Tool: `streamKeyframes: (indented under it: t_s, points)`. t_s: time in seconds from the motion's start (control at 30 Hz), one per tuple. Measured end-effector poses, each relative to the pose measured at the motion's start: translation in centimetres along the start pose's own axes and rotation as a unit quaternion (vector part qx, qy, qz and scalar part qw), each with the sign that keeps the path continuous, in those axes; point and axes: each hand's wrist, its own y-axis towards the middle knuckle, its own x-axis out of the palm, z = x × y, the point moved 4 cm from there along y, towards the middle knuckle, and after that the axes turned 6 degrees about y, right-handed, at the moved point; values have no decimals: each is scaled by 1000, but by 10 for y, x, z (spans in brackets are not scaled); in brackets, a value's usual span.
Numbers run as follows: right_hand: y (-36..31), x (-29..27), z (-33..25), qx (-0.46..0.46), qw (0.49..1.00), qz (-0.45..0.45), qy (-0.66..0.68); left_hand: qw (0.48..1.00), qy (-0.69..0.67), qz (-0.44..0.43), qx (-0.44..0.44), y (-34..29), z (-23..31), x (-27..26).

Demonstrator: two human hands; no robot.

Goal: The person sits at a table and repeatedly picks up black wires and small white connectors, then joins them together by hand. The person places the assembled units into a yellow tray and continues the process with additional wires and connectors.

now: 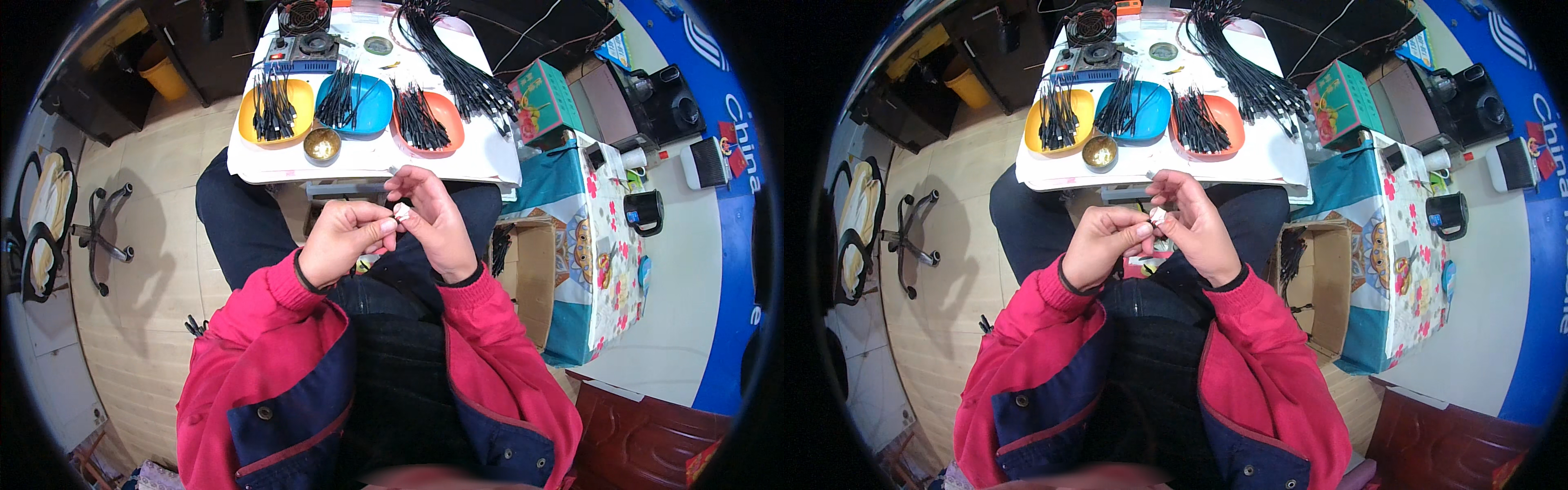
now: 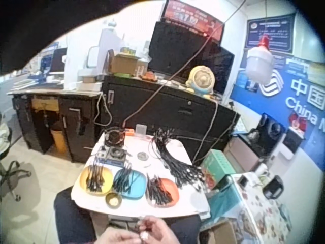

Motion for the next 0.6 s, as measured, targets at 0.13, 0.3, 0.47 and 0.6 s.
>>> streamKeyframes:
  t_s: [0.13, 0.3, 0.47, 0.6]
  points:
    - [-4, 4, 1, -69, 989, 35, -122, 998, 55, 17, 25, 0, 0, -1]
    - [-3, 4, 2, -46, 997, -3, -57, 999, 41, 8, 0, 0, -1, -4]
    - [-7, 0, -14, -66, 981, 11, -180, 999, 48, -4, -8, -2, -1, -3]
    - [-9, 6, -18, -76, 948, 0, -308, 999, 24, -35, -12, -2, -1, -2]
